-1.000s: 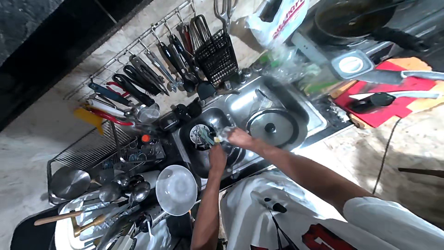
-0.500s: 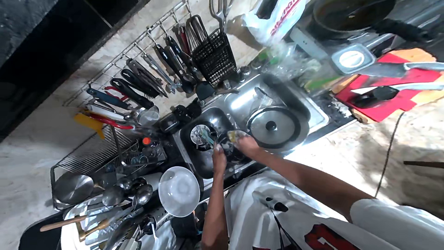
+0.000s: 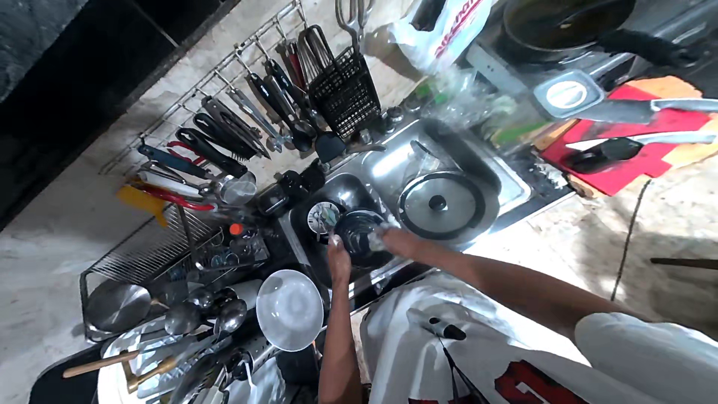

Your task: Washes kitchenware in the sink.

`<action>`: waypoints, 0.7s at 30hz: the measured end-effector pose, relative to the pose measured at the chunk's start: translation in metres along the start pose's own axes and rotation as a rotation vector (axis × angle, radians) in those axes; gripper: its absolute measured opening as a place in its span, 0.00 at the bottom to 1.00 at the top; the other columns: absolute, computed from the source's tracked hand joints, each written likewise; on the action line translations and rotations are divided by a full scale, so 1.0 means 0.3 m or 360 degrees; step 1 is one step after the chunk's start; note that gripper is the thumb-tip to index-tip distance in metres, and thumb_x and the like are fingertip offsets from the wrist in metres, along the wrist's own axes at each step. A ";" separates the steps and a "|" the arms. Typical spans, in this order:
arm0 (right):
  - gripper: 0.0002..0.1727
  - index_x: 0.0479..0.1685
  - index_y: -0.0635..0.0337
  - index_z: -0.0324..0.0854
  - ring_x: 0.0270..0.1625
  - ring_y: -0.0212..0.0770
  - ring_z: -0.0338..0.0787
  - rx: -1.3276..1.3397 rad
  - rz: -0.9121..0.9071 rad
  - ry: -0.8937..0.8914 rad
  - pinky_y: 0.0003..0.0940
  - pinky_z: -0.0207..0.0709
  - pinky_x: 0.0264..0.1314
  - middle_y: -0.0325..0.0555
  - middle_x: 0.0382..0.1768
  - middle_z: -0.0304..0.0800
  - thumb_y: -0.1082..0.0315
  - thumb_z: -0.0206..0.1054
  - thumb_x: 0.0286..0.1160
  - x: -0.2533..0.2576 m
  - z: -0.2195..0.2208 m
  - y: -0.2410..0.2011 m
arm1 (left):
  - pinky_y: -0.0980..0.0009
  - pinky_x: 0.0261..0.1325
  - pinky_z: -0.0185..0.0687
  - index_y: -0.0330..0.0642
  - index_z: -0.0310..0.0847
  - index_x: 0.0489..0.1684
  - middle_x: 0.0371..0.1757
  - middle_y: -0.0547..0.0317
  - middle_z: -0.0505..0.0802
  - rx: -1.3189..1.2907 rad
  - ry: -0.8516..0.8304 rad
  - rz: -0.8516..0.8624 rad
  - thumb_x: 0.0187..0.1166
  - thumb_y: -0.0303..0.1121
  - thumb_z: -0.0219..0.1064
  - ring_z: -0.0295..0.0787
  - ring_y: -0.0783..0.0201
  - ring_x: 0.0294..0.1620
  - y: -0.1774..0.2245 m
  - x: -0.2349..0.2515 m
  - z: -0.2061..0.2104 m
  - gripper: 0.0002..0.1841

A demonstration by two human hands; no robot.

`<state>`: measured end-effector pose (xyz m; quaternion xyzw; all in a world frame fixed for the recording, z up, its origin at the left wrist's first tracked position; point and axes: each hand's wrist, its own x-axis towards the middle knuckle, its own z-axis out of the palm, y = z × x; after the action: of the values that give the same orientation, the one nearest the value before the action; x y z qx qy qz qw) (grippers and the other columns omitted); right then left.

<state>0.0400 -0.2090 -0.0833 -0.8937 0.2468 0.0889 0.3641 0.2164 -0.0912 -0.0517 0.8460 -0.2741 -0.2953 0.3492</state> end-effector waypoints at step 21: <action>0.20 0.69 0.65 0.81 0.80 0.58 0.76 0.0554 -0.0210 0.0053 0.54 0.68 0.85 0.61 0.75 0.79 0.66 0.65 0.81 0.097 0.182 -0.135 | 0.45 0.72 0.78 0.32 0.73 0.78 0.67 0.34 0.87 -0.0096 -0.0024 -0.0281 0.95 0.44 0.46 0.85 0.44 0.68 -0.106 -0.021 0.085 0.26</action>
<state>0.0866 -0.1572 -0.1079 -0.8328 0.2053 0.0060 0.5141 0.2028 -0.0785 -0.0885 0.8537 -0.1920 -0.3394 0.3452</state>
